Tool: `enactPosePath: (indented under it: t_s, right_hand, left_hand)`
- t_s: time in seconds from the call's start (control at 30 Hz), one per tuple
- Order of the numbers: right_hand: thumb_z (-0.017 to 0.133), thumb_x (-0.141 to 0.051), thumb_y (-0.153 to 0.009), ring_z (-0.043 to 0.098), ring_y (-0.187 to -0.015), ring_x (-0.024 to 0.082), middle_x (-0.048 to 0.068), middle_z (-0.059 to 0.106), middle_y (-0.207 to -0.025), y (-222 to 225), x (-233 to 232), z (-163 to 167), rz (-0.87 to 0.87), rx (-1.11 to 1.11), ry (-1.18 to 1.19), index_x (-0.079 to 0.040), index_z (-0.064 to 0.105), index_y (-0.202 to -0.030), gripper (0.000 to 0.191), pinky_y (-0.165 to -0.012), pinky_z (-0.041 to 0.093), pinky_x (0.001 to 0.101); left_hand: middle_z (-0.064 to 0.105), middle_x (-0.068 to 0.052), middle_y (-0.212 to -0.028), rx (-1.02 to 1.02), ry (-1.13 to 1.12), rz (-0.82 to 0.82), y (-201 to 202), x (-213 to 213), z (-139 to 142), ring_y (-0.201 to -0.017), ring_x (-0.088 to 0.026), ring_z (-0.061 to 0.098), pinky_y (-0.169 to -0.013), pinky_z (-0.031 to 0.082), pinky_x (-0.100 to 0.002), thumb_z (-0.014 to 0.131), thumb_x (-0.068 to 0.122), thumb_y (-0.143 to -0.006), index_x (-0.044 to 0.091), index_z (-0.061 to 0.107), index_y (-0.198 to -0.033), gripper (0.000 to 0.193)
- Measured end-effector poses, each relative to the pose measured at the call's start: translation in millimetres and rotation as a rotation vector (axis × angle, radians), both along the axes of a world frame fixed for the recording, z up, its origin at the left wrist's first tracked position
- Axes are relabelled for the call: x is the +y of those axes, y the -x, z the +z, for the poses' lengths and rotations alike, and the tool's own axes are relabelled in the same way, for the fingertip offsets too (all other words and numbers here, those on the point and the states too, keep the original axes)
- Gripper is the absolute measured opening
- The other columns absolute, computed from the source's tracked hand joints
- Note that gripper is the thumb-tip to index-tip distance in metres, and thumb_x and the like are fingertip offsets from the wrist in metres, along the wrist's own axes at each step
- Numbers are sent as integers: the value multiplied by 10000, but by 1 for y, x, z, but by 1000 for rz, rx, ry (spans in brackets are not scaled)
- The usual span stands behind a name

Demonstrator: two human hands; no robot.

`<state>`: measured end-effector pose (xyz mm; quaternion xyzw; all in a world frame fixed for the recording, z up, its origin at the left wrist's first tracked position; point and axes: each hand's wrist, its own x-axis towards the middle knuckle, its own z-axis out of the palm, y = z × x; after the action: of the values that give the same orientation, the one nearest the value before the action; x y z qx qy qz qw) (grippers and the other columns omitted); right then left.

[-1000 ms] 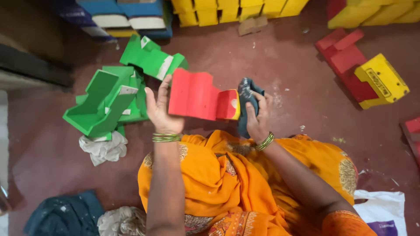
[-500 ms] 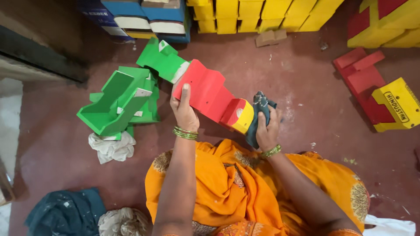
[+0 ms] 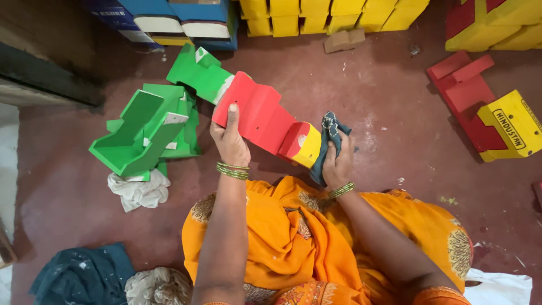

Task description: The person sits on the floor and wipes the surfaces of small painted wooden boxes using a blue cloth. They handle one box at a time, turning it over to wipe multiple sides before placing it aside.

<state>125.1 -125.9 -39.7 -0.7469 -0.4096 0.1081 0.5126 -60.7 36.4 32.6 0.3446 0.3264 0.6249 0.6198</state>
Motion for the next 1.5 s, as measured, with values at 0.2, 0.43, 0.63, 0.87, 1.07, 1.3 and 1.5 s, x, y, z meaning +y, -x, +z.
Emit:
enactPosePath:
  t_s: [0.2,0.43,0.63,0.87,1.07,1.3,1.5]
  right_hand:
    - [626,-71,-911,504,-1244,410,222,471,-1348,13,-17,24,284,-313,-113,-114,632,-1272,363,-1100,397,469]
    - [577,-19,-1004,493,-1294,421,239,473,-1381,-3,2,2,13,-123,0,-90,597,-1333,337,-1142,408,481]
    - [591,15,-995,469,-1302,443,272,473,-1371,-5,-1,12,57,-125,-79,-46,577,-1349,360,-1156,352,512]
    - [592,24,-884,522,-1275,424,249,510,-1351,9,-9,33,225,-333,-104,-88,653,-1282,418,-1127,417,485]
    - [563,7,-939,576,-1236,386,218,566,-1323,-16,0,-2,110,-48,15,-72,658,-1311,392,-1091,447,417]
    - [623,-52,-940,635,-1132,242,123,647,-1193,-36,4,-8,179,418,122,-51,725,-1136,221,-1000,484,327]
    - [649,-11,-891,603,-1133,252,118,644,-1171,-19,-8,31,421,222,-15,-44,738,-1149,275,-1026,444,330]
  left_hand:
    - [707,-66,-1225,82,-60,34,-4,-7,-3,-1108,-123,641,-1025,504,-321,716,153,-1018,-45,673,-1274,327]
    - [708,-45,-1207,112,-64,-10,-5,-8,-2,-1092,-97,639,-1012,496,-295,707,154,-1013,-23,676,-1258,303]
    - [710,-46,-1200,108,-65,-14,-6,-8,0,-1090,-101,641,-1004,501,-295,711,164,-1016,-32,681,-1254,310]
    - [707,-54,-1219,113,-58,-21,-7,-9,-3,-1103,-108,635,-1015,499,-302,708,147,-1027,-43,674,-1282,320]
    - [662,-67,-1317,31,-54,-31,-3,-1,-3,-1208,-139,622,-1090,486,-328,694,163,-1021,-37,606,-1357,400]
    - [597,-96,-1294,-166,154,-35,-4,-3,-45,-988,-182,464,-792,356,-333,535,476,-1113,-7,535,-1544,647]
    - [532,-54,-1396,-127,140,-22,-6,-1,-52,-1290,-197,548,-1110,456,-428,645,227,-975,64,420,-1466,564]
